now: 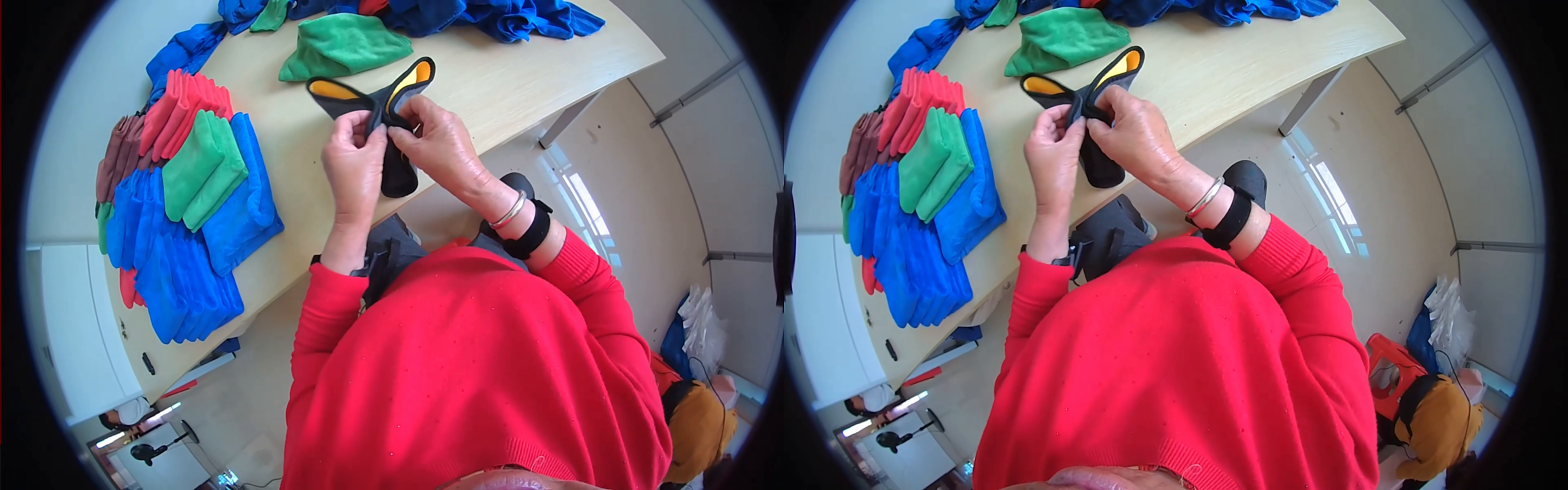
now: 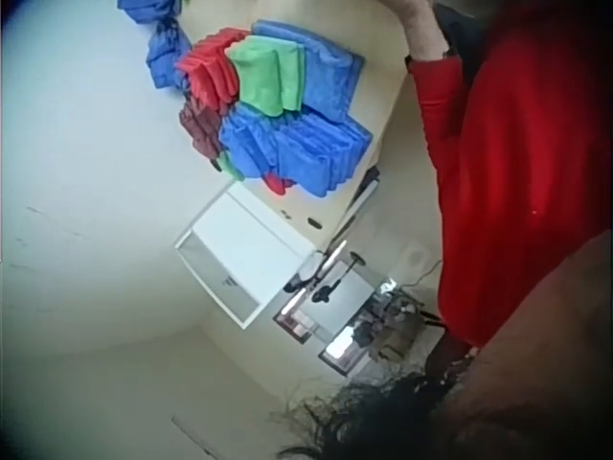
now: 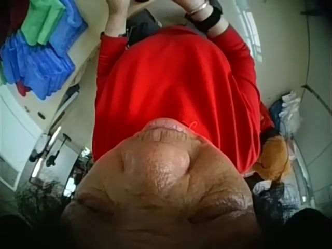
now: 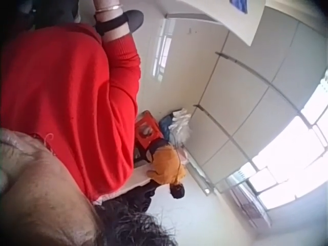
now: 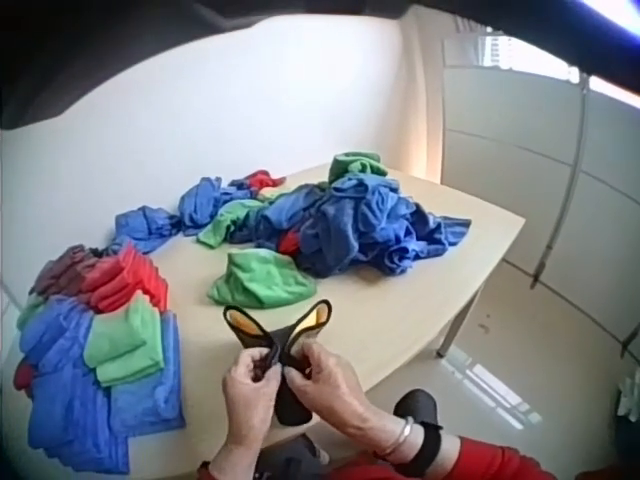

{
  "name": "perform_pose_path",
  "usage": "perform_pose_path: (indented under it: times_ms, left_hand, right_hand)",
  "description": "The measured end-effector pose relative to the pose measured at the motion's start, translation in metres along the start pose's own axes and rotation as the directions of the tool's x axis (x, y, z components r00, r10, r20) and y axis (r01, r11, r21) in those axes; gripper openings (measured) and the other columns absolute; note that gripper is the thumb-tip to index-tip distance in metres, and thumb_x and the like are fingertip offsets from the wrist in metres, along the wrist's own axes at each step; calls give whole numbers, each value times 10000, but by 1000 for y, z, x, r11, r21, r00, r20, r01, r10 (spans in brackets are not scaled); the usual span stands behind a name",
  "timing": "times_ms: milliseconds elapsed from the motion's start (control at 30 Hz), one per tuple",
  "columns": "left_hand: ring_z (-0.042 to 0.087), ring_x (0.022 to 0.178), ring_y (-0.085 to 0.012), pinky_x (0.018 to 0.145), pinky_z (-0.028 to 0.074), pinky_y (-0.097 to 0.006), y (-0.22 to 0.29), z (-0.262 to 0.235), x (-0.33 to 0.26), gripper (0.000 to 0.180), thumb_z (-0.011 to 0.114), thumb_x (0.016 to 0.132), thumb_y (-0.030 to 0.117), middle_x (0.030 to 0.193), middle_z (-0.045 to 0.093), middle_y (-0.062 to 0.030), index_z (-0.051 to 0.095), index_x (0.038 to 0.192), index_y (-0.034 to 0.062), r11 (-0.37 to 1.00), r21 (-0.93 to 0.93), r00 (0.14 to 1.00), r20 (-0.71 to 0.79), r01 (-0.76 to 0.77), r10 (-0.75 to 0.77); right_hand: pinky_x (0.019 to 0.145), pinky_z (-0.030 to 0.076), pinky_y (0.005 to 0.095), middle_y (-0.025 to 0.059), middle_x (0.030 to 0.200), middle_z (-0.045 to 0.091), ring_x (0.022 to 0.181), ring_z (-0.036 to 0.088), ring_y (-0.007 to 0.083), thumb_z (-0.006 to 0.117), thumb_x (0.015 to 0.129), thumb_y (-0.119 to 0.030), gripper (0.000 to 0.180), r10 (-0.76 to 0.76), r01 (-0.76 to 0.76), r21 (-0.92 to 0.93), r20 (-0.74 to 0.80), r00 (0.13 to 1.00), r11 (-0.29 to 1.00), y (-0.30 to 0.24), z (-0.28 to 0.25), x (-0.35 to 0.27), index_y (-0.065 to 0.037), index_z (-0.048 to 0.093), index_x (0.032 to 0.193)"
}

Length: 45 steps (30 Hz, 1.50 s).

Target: The person folds a grey cloth, a green cloth, and a blue cloth one at a time by hand. For each cloth, they spread it flat on the table, fold it into a smaller rectangle, and place it onto a stack of similarly colored cloths.

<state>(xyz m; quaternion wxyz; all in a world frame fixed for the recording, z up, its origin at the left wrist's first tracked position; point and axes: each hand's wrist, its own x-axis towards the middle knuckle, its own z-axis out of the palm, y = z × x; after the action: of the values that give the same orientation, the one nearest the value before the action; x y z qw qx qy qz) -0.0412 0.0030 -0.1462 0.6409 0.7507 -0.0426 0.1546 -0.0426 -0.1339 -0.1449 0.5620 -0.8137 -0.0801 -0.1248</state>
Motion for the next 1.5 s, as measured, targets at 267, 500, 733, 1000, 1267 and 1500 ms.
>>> perform_pose_path:
  times_ms: [267, 500, 733, 1000, 1267, 1500]
  left_hand:
    - [559, 702, -87, 671, 489, -238, 8, 11, -24, 210, 652, 787, -32, 851, 616, -40, 584, 984, -3, 997, 14, 997, -24, -71, 71]
    - [591, 737, -198, 678, 497, -299, 3, 13, -33, 234, 652, 729, -82, 889, 618, -79, 575, 923, 24, 873, 316, 921, 8, -371, 388]
    - [595, 798, -278, 703, 500, -351, -3, 14, -36, 265, 655, 678, -88, 922, 616, -102, 576, 899, 35, 625, 474, 755, 146, -620, 639]
    - [596, 848, -297, 722, 501, -382, -3, 11, -40, 251, 632, 688, -83, 952, 613, -124, 580, 915, 12, 553, 440, 687, 249, -708, 682]
    - [605, 937, -274, 753, 507, -356, 5, -44, 7, 459, 594, 744, -66, 1167, 544, -152, 485, 1182, 18, 798, 541, 937, -49, -267, 347]
    - [601, 965, -202, 737, 501, -294, -38, -91, 7, 480, 594, 807, -13, 1224, 511, -159, 447, 1262, 20, 941, 336, 968, -244, 26, 60]
  right_hand:
    - [614, 521, 250, 51, 768, 609, 642, 607, 116, 640, 849, -132, 184, 224, -262, 235, 177, 958, 936, 3, -7, -3, 5, 559, 941]
    - [641, 536, 257, 42, 785, 602, 658, 629, 125, 609, 888, -203, 212, 363, -489, 439, 342, 867, 754, 4, -16, -5, -11, 560, 964]
    - [652, 541, 258, 43, 786, 595, 646, 622, 124, 622, 882, -232, 236, 393, -528, 500, 356, 848, 687, 10, -18, -10, -19, 564, 966]
    - [648, 528, 250, 45, 768, 589, 688, 599, 105, 676, 827, -249, 287, 483, -618, 398, 394, 782, 678, 16, -18, 8, -22, 586, 979]
    - [600, 497, 315, 54, 731, 609, 679, 616, 174, 642, 747, -104, 189, -146, 199, -221, 236, 961, 955, -33, -58, 63, -33, 597, 916]
    - [638, 463, 356, 92, 782, 532, 740, 564, 264, 594, 714, -40, 170, -680, 783, -472, 416, 604, 406, -27, -38, 28, -57, 526, 870]
